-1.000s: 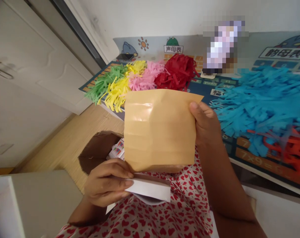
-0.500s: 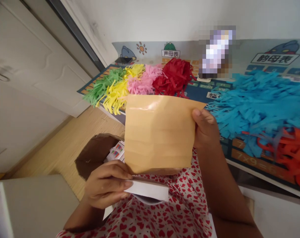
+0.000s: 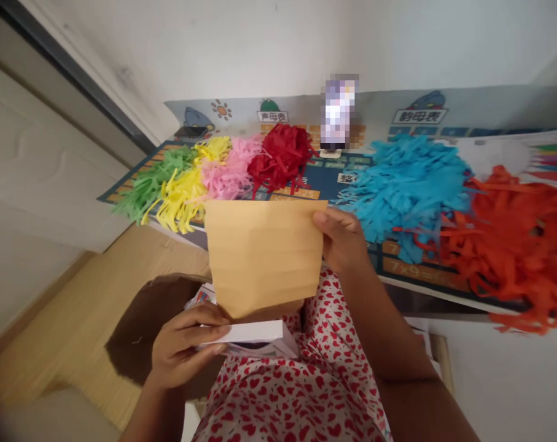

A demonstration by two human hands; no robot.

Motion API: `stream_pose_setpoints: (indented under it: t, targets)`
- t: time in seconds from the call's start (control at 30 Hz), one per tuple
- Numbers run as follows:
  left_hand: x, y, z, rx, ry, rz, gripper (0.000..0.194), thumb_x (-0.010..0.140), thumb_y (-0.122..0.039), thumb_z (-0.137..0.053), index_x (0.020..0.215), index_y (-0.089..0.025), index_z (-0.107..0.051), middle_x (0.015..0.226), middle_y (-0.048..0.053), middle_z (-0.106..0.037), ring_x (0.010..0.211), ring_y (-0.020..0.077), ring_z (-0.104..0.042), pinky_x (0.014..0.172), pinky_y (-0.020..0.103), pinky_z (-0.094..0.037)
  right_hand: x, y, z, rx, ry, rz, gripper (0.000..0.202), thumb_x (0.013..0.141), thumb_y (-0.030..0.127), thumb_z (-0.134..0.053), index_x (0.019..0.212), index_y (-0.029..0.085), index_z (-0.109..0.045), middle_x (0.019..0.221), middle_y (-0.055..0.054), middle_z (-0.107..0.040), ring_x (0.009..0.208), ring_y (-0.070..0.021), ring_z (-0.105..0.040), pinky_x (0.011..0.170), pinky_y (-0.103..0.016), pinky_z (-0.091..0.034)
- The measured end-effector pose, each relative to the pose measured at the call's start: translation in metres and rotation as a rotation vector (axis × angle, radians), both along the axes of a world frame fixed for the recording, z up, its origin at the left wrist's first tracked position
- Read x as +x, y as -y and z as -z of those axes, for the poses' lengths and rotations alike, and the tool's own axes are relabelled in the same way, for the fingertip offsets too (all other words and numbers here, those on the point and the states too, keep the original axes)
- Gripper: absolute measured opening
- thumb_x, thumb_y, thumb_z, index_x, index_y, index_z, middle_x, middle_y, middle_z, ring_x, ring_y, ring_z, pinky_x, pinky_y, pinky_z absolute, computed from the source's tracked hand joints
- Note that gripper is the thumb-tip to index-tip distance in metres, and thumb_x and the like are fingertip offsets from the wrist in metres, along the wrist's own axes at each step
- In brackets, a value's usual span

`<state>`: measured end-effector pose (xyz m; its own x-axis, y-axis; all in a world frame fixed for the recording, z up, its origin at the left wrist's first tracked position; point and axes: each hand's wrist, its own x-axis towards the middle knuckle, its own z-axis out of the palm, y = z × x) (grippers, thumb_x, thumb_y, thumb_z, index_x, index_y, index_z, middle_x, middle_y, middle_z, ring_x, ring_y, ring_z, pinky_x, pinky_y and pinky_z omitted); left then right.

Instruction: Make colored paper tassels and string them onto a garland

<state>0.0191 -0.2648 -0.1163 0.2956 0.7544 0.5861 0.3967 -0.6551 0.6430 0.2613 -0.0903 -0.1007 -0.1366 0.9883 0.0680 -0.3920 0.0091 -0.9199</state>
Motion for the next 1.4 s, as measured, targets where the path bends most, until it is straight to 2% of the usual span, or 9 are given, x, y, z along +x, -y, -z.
stream_pose_setpoints:
  t: [0.13,0.27,0.4,0.47,0.57,0.7,0.83,1.07,1.4]
  targets:
    - [-0.004,-0.005,0.008,-0.008,-0.005,-0.009,0.027,0.086,-0.012,-0.068,0.113,-0.018,-0.071,0.088,0.008,-0.072,0.081,0.0175,-0.068,0.07,0.03,-0.058,0.003,0.006,-0.003,-0.057,-0.13,-0.042,0.036,0.054,0.051,-0.086,0.059,0.022,-0.066,0.055,0.003,-0.06,0.048,-0.0135,-0.054,0.049,-0.028,-0.046]
    - [-0.008,-0.007,0.013,-0.055,0.0,-0.026,0.028,0.085,-0.011,-0.069,0.111,-0.019,-0.072,0.087,0.008,-0.071,0.081,0.0187,-0.069,0.069,0.031,-0.058,0.004,0.008,-0.002,-0.006,-0.078,-0.033,0.035,0.062,0.052,-0.083,0.059,0.022,-0.064,0.053,0.003,-0.057,0.048,-0.0137,-0.052,0.049,-0.028,-0.044]
    - [-0.008,-0.008,0.014,-0.084,-0.004,-0.038,0.028,0.084,-0.012,-0.07,0.11,-0.021,-0.073,0.086,0.007,-0.071,0.08,0.0191,-0.069,0.068,0.031,-0.058,0.005,0.008,0.003,0.035,0.02,-0.032,0.039,0.072,0.059,-0.074,0.065,0.022,-0.065,0.061,0.0,-0.062,0.06,-0.0189,-0.061,0.058,-0.032,-0.05]
    - [-0.008,-0.008,0.015,-0.076,-0.002,-0.053,0.027,0.083,-0.012,-0.071,0.109,-0.02,-0.074,0.087,0.007,-0.071,0.08,0.0189,-0.069,0.068,0.031,-0.058,0.006,0.013,0.011,0.024,0.052,-0.071,0.043,0.074,0.065,-0.069,0.076,0.022,-0.07,0.07,-0.002,-0.068,0.072,-0.0224,-0.066,0.064,-0.033,-0.053]
    - [-0.009,-0.007,0.017,-0.072,0.021,-0.062,0.03,0.081,-0.01,-0.072,0.109,-0.02,-0.074,0.088,0.006,-0.071,0.081,0.019,-0.069,0.068,0.032,-0.058,0.01,0.031,0.032,-0.061,0.111,-0.138,0.051,0.074,0.068,-0.067,0.093,0.021,-0.073,0.082,-0.004,-0.073,0.082,-0.025,-0.069,0.069,-0.034,-0.055]
    - [-0.01,-0.006,0.019,-0.077,0.042,-0.07,0.031,0.081,-0.008,-0.072,0.11,-0.02,-0.074,0.089,0.006,-0.07,0.081,0.0187,-0.069,0.07,0.033,-0.058,0.019,0.064,0.064,-0.182,0.193,-0.172,0.05,0.077,0.059,-0.068,0.107,0.02,-0.073,0.094,-0.006,-0.076,0.091,-0.0261,-0.071,0.078,-0.035,-0.057]
    - [-0.01,-0.009,0.02,-0.07,0.051,-0.088,0.029,0.081,-0.009,-0.072,0.107,-0.02,-0.075,0.087,0.006,-0.071,0.08,0.0185,-0.069,0.07,0.033,-0.058,0.029,0.084,0.078,-0.185,0.226,-0.267,0.041,0.079,0.049,-0.068,0.107,0.019,-0.075,0.098,-0.007,-0.077,0.094,-0.0266,-0.071,0.084,-0.039,-0.056]
    - [-0.009,-0.011,0.022,-0.073,0.036,-0.058,0.032,0.081,-0.007,-0.072,0.11,-0.02,-0.074,0.09,0.006,-0.071,0.082,0.0189,-0.069,0.071,0.033,-0.058,0.038,0.094,0.072,-0.077,0.245,-0.362,0.039,0.088,0.034,-0.063,0.125,0.022,-0.067,0.113,-0.007,-0.074,0.1,-0.0238,-0.07,0.087,-0.035,-0.055]
    - [-0.01,-0.01,0.023,-0.079,0.07,0.0,0.037,0.082,-0.007,-0.07,0.116,-0.021,-0.071,0.09,0.007,-0.071,0.082,0.0203,-0.068,0.071,0.037,-0.059,0.041,0.102,0.053,0.1,0.461,-0.277,0.031,0.092,0.029,-0.06,0.12,0.024,-0.072,0.106,-0.002,-0.076,0.091,-0.02,-0.072,0.076,-0.024,-0.055]
